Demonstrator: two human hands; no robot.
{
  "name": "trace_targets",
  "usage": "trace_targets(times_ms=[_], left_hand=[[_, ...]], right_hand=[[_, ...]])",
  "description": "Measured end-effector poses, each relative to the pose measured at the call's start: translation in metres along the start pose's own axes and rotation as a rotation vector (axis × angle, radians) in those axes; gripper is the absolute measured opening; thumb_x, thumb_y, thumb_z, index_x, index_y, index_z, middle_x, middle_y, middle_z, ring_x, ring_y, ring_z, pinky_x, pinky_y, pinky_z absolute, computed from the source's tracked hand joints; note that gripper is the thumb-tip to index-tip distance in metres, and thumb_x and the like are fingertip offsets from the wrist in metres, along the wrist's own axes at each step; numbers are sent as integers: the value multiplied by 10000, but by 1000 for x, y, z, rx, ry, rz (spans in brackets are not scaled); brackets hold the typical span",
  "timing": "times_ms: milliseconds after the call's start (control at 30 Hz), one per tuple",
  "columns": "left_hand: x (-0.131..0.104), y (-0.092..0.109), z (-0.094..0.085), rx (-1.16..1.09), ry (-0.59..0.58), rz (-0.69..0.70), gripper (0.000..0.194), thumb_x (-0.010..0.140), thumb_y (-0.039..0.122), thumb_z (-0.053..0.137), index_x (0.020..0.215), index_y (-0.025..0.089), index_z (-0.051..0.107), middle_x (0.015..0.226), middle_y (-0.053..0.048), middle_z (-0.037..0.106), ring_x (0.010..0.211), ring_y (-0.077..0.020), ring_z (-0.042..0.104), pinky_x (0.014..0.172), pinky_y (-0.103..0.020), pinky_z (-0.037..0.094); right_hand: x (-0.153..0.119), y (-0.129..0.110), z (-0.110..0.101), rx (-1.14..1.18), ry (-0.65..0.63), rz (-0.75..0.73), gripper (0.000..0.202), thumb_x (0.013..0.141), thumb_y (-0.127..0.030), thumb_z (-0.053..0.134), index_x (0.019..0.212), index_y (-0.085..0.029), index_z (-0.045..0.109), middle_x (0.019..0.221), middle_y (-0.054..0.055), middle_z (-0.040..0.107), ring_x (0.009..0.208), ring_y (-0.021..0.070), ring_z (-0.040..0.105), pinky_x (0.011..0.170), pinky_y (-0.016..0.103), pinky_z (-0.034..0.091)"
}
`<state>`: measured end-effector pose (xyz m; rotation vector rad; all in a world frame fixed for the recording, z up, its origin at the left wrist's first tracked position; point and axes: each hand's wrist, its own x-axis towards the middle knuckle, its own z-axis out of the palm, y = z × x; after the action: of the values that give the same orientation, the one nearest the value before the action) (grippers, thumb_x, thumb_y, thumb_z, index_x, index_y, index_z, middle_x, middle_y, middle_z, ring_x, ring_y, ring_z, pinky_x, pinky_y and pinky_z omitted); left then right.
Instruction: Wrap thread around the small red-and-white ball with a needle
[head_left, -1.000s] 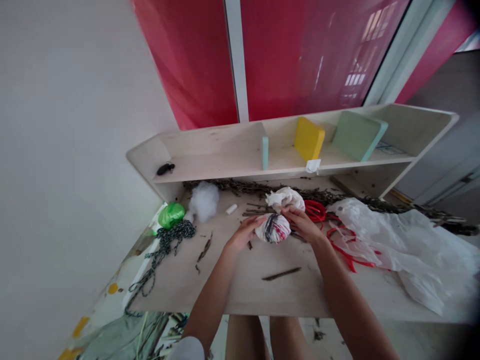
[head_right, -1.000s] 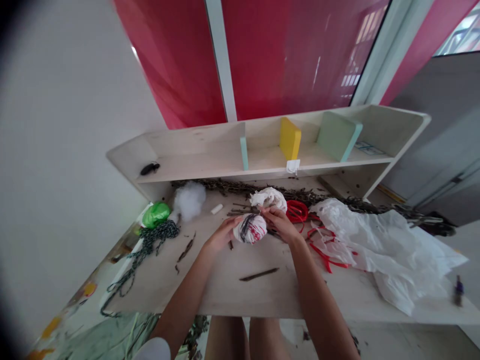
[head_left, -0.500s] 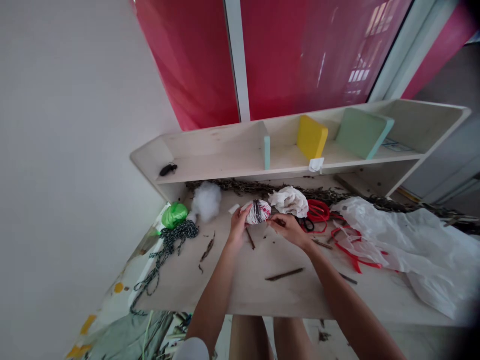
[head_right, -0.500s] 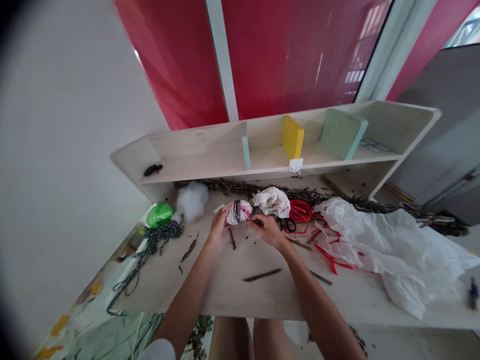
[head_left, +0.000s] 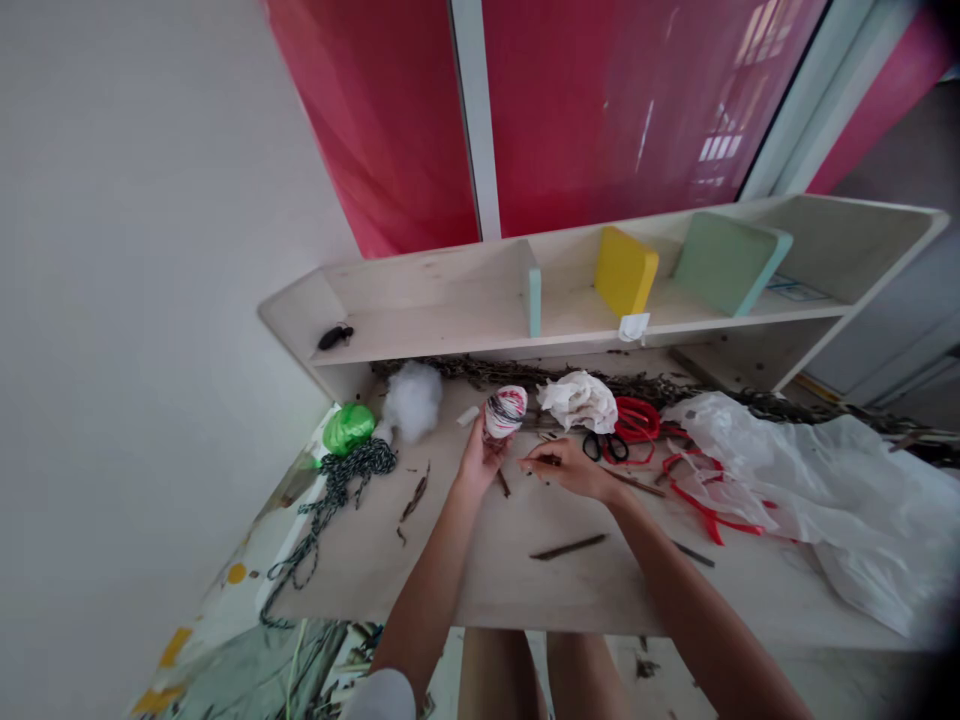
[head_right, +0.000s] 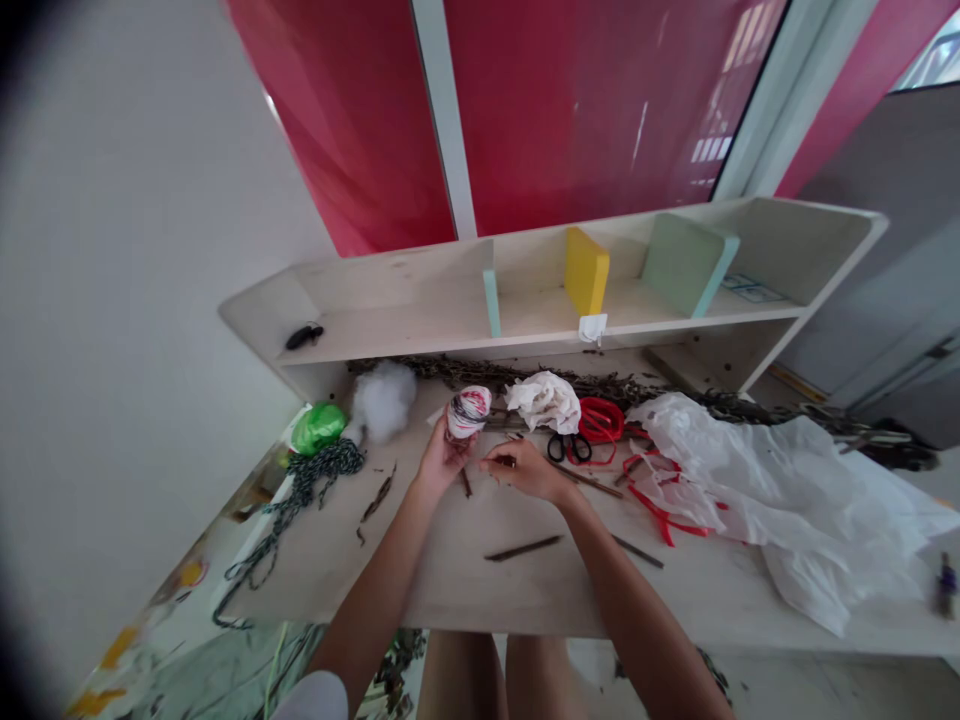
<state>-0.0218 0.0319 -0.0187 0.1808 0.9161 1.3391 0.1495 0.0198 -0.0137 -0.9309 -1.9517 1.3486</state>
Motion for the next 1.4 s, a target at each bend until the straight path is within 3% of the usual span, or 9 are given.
trace_targets(times_ms=[167,300,500,600,867,1033,1167,1267,1400], left_hand=[[-2,15,-12,-430,-111,-154,526,894,369,470,1345,99,450,983,-149,690,739,-138,675,620,-196,549],[-3,18,-10,-481,-116,-175,511,912,376,435,1336,89,447,976,-151,684,785,-142,681,632,-194,561],[-3,-2,4,-18,9,92,312,847,301,569,1138,189,591,978,-57,688,760,-130,654,659,-228,538],[-6,-10,7,324,33,243,397,714,310,714,1083,208,610,1072,-51,671,770,-127,632,599,-201,476],[-20,-1,9,767,-256,237,386,646,428,731,937,176,716,937,-62,708,829,-197,632,653,-250,457],[-16,-6,-2,604,-409,-18,346,654,381,732,919,158,726,943,-69,720,858,-202,633,730,-271,466],[-14,-3,-5,244,-374,-157,271,720,395,683,894,187,689,876,-35,718,802,-180,646,776,-313,484],[-12,5,-2,83,-282,-162,336,801,489,584,938,193,665,834,-40,706,741,-166,652,768,-325,506],[-7,11,-1,57,-55,44,309,809,440,606,1004,206,649,883,-40,701,759,-133,651,747,-259,505]], right_hand=[[1,0,-3,36,46,-15,404,785,-543,602,689,-159,681,524,6,554,474,99,437,472,236,314],[1,-1,-5,45,86,-26,402,773,-540,614,677,-156,681,513,4,547,459,91,412,462,236,293],[-1,-10,-1,94,82,-13,386,761,-530,632,658,-160,670,498,-7,521,464,89,400,463,235,283],[-3,-16,-4,123,145,-37,373,754,-520,644,657,-161,664,515,-16,503,497,86,389,484,234,280],[-6,-13,-29,550,382,20,344,694,-501,700,668,-166,621,436,-79,319,418,50,209,425,228,179],[-4,-7,-33,555,430,78,356,672,-520,698,706,-172,631,437,-88,289,411,57,189,412,227,157],[5,2,-22,294,490,16,414,657,-572,687,671,-163,627,524,-29,456,501,89,345,468,238,259],[9,4,-12,149,470,-19,448,683,-604,646,640,-159,618,523,-22,436,512,92,336,480,246,250],[5,-9,0,145,359,-25,451,725,-607,611,649,-162,612,504,-32,381,491,84,300,471,253,213]])
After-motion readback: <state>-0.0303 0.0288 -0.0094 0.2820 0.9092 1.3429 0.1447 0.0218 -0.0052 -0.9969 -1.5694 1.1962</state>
